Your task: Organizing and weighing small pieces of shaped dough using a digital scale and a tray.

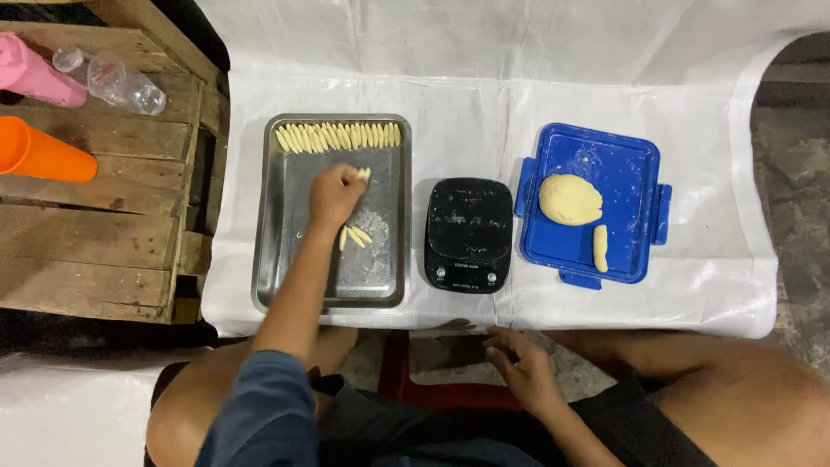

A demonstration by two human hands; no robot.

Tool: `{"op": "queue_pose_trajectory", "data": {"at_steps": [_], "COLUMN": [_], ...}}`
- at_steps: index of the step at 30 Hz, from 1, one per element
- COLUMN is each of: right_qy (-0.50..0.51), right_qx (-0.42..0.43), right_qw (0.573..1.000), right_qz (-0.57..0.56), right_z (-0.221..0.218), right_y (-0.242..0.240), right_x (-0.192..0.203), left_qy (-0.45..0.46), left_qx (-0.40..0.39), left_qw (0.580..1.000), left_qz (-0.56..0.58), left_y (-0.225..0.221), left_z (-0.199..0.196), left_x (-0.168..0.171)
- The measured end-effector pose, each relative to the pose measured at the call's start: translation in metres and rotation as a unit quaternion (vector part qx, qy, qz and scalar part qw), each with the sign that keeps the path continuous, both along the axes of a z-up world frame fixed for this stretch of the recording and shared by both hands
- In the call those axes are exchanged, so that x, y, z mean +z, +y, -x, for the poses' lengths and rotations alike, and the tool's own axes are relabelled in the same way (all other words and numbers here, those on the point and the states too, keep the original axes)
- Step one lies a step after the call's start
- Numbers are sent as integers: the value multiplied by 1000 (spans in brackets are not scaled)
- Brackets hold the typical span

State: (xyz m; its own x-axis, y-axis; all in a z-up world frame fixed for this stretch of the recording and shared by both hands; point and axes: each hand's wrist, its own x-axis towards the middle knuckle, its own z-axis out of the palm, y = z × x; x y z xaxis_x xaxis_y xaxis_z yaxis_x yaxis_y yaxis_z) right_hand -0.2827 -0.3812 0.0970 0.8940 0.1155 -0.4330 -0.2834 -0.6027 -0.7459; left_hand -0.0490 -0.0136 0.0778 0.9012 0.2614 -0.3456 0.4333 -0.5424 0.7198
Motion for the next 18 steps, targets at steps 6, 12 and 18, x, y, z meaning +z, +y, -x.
{"op": "queue_pose_trajectory", "data": {"at_steps": [6, 12, 18], "right_qy": [43, 41, 65], "right_qx": [-41, -42, -49], "right_qw": [997, 997, 996], "right_qz": [-47, -41, -33], "right_z": [-3, -7, -9], "right_y": [-5, -7, -5], "right_x": [-6, -1, -2], "left_qy": [-258, -278, -277], "left_qx": [177, 213, 171], "left_qw": [950, 934, 942], "left_qz": [29, 63, -75], "left_y": [-12, -34, -29], "left_z": [-39, -62, -63], "left_x": [-79, -84, -85]}}
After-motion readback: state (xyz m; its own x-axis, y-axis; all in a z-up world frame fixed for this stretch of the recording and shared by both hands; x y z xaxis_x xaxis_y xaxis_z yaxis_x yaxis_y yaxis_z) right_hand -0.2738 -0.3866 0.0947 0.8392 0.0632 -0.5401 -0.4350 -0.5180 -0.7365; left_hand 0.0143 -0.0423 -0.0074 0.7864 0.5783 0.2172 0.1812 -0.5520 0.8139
